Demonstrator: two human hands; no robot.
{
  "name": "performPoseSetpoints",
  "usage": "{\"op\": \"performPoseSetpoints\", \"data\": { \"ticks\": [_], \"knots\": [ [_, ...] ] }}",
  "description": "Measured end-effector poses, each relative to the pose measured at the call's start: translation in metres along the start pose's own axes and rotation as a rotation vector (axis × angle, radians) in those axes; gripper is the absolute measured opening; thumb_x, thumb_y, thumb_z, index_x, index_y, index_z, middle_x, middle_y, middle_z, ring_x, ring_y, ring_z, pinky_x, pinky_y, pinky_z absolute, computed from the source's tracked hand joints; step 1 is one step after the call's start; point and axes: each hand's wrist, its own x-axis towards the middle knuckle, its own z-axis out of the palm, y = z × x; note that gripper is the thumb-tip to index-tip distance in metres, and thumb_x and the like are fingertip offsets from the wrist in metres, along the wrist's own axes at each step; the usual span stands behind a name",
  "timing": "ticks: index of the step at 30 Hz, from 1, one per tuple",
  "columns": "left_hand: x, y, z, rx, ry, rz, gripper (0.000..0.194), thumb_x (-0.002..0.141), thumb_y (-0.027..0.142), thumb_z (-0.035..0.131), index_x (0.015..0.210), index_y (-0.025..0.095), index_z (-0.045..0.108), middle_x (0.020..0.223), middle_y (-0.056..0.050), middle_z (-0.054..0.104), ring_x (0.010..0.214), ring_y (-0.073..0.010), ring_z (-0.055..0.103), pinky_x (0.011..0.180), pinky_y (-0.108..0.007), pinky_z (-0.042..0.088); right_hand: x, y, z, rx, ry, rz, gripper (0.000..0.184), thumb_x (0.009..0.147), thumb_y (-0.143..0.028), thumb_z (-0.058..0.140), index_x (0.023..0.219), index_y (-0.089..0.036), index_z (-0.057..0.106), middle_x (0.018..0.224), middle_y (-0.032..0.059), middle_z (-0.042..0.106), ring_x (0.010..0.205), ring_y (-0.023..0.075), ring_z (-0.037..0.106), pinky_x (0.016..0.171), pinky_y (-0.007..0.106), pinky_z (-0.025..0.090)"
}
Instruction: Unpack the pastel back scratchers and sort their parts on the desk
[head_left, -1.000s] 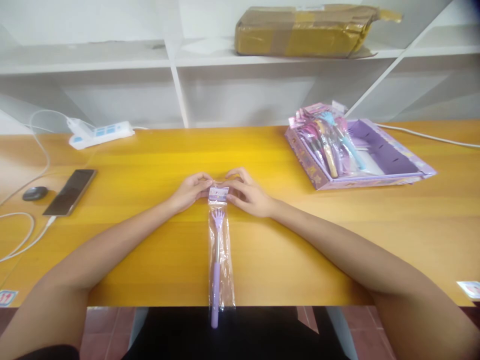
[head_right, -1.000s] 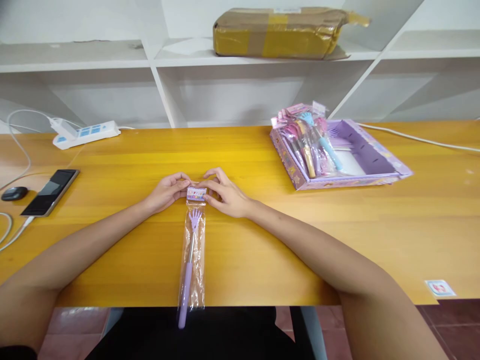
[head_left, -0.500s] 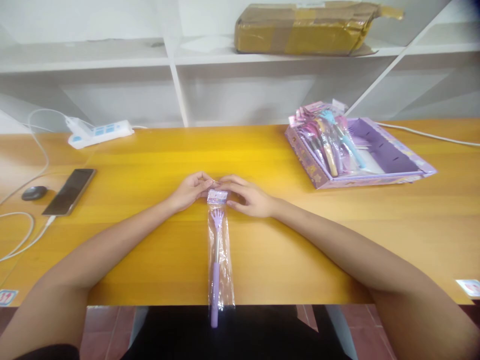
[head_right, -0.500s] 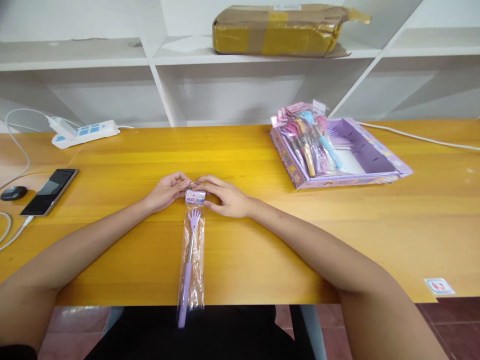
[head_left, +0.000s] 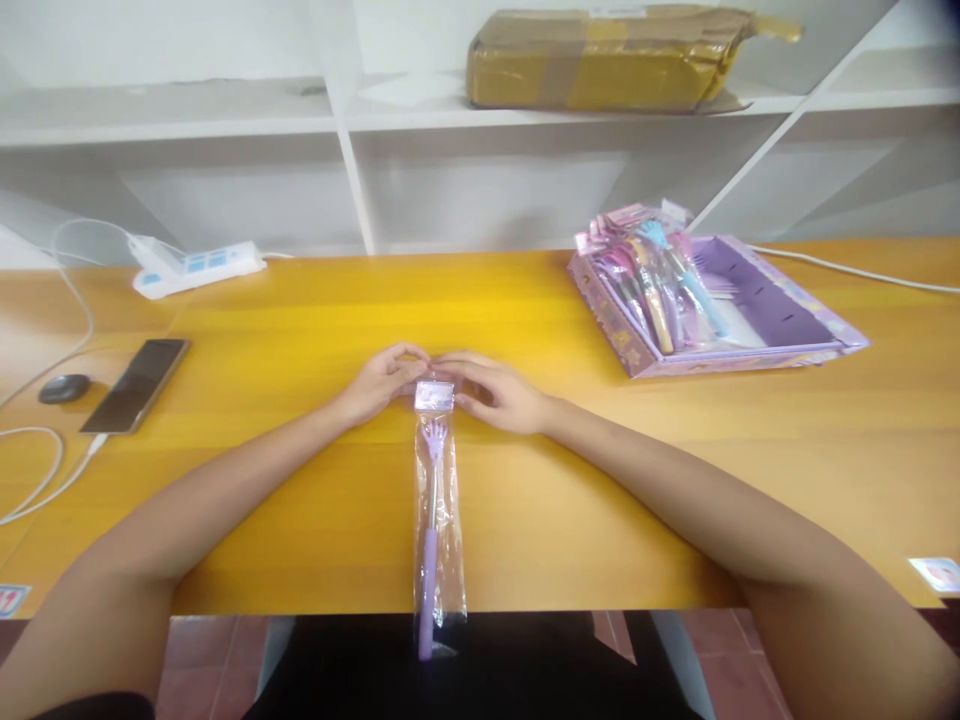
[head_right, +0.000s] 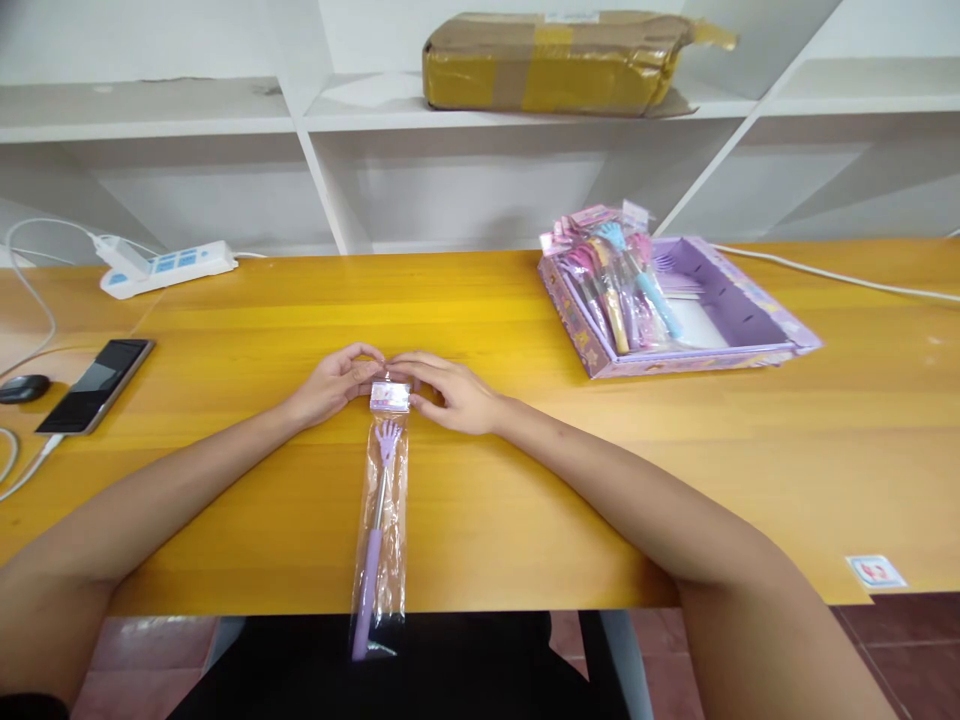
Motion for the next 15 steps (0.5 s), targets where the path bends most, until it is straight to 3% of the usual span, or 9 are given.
{"op": "performPoseSetpoints", "data": {
  "ticks": [4, 7, 15],
  "knots": [
    [-0.0008, -0.001, -0.001, 0.179, -0.05, -0.016, 0.059, 0.085, 0.045, 0.092, 0.13, 0.021, 0.063, 0.11, -0.009, 0.084, 0.098, -0.0229, 0.081, 0.093, -0.035, 0.058, -0.0012, -0.0004, 0.0005, -0.064, 0.093, -0.006, 0.048, 0.11, -0.026, 0.053, 0.158, -0.028, 0.057, 0.152, 0.0133, 0.066, 0.142, 0.0278, 0.063, 0.12, 0.052, 0.055],
    [-0.0012, -0.0019, -0.0004, 0.268, -0.08, -0.009, 0.055, 0.087, 0.044, 0.09, 0.13, 0.021, 0.064, 0.107, -0.009, 0.085, 0.098, -0.0223, 0.081, 0.094, -0.035, 0.058, -0.0021, -0.0022, 0.0003, -0.077, 0.137, -0.041, 0.047, 0.109, -0.022, 0.051, 0.154, -0.029, 0.061, 0.145, 0.0123, 0.07, 0.134, 0.0267, 0.069, 0.113, 0.05, 0.06],
    [-0.0012, -0.0012, 0.0012, 0.263, -0.106, 0.011, 0.045, 0.084, 0.041, 0.091, 0.116, 0.019, 0.069, 0.103, -0.007, 0.084, 0.094, -0.0198, 0.08, 0.09, -0.032, 0.059, -0.0047, -0.0075, 0.0016, -0.211, 0.014, -0.171, 0.051, 0.099, -0.009, 0.053, 0.143, -0.028, 0.069, 0.135, 0.0076, 0.077, 0.118, 0.0216, 0.077, 0.098, 0.037, 0.066]
  ]
}}
